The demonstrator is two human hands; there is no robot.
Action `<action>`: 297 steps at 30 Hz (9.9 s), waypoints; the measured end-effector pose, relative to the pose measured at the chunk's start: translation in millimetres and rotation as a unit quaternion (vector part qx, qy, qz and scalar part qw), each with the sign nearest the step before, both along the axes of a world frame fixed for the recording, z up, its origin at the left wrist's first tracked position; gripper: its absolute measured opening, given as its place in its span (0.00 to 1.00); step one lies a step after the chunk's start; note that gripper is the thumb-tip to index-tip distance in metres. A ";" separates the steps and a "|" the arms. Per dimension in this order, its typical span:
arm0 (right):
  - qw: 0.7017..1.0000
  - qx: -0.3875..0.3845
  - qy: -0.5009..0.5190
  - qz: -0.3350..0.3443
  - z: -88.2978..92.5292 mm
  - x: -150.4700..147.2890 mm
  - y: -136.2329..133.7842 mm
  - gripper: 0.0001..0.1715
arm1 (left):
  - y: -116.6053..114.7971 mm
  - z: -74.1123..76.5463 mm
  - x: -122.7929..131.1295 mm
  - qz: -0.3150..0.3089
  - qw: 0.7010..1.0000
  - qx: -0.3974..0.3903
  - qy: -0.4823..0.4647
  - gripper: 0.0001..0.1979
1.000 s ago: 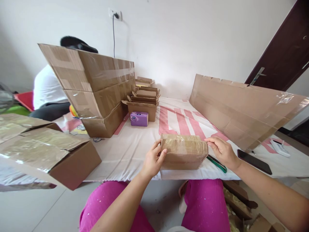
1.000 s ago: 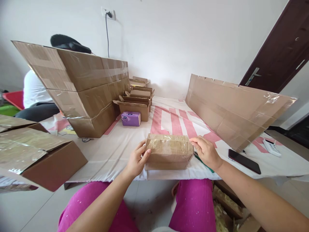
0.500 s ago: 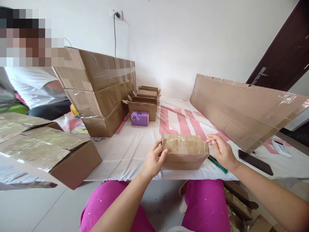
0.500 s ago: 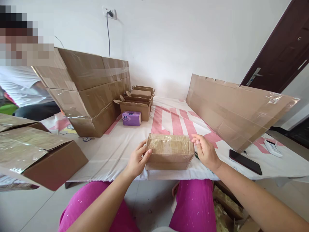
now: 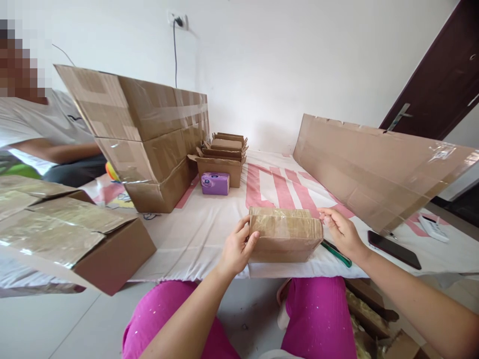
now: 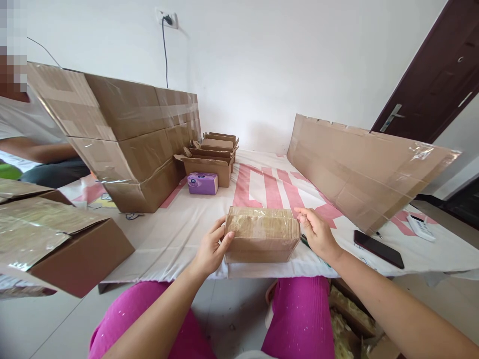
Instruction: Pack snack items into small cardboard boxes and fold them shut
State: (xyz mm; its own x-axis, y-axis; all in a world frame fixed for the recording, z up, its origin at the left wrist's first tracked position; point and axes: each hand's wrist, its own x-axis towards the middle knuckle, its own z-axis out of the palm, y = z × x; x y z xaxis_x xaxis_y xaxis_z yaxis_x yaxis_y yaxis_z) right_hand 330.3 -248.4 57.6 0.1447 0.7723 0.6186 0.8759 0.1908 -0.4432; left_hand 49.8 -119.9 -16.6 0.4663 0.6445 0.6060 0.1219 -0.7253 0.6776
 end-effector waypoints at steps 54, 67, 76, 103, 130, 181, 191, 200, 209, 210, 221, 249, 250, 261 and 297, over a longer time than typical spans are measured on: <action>0.933 -0.347 -0.045 0.081 35.5 -40.1 104.8 0.27 | 0.7 10.2 -7.3 -0.036 0.989 0.112 0.091 0.12; 0.935 -0.329 -0.097 0.087 19.6 -50.2 104.9 0.15 | 0.4 9.5 -6.0 -0.034 0.989 0.123 0.073 0.10; 0.934 -0.317 -0.129 0.108 25.3 -47.9 94.5 0.18 | -0.2 10.1 -5.4 -0.033 0.989 0.125 0.073 0.10; 0.932 -0.253 -0.246 0.087 20.4 -78.4 86.9 0.04 | 0.8 7.0 -4.9 -0.038 0.988 0.136 0.064 0.08; 0.943 -0.325 -0.008 0.076 17.7 -54.1 109.3 0.10 | -0.1 8.6 -6.9 -0.023 0.986 0.141 0.082 0.08; 0.967 -0.250 -0.040 0.007 -5.8 -46.7 82.9 0.12 | -0.9 11.0 -5.7 -0.022 0.986 0.147 0.082 0.08; 0.933 -0.244 -0.261 -0.036 13.1 -51.1 87.4 0.11 | -0.8 11.4 -5.8 -0.021 0.987 0.141 0.078 0.09; 0.847 -0.297 -0.440 -0.034 24.2 -64.1 105.5 0.13 | 0.4 9.8 -5.6 -0.023 0.985 0.151 0.079 0.08; 0.930 -0.268 -0.243 0.061 22.5 -49.0 89.1 0.06 | 0.0 10.5 -6.0 -0.018 0.985 0.154 0.077 0.08; 0.948 -0.252 -0.184 0.065 21.8 -44.4 88.2 0.06 | -0.1 10.5 -6.1 -0.018 0.985 0.153 0.078 0.08; 0.970 -0.215 -0.012 0.114 8.2 -22.4 74.1 0.11 | -0.8 9.9 -6.4 -0.021 0.985 0.150 0.083 0.07; 0.980 -0.097 -0.176 -0.006 6.4 33.4 12.9 0.19 | 0.5 7.7 -3.0 -0.032 0.988 0.141 0.052 0.08; 0.974 -0.127 -0.189 0.019 13.2 22.7 15.0 0.19 | 0.5 7.8 -3.2 -0.032 0.988 0.142 0.052 0.08; 0.948 -0.188 -0.258 0.018 7.6 -5.0 27.9 0.20 | 0.1 8.7 -4.4 -0.034 0.988 0.142 0.059 0.08; 0.854 -0.507 0.067 0.100 59.2 -0.5 75.3 0.22 | -1.7 15.7 -6.9 -0.025 0.985 0.152 0.076 0.09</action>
State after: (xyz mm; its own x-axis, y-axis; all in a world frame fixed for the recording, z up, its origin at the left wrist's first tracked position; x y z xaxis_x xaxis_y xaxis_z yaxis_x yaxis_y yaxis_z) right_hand 329.9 -173.1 116.7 -0.0354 0.9183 -0.3943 0.7992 -0.2109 -0.5629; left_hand 42.9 -121.5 -0.9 0.5932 0.4180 0.6880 0.1643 -0.8995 0.4048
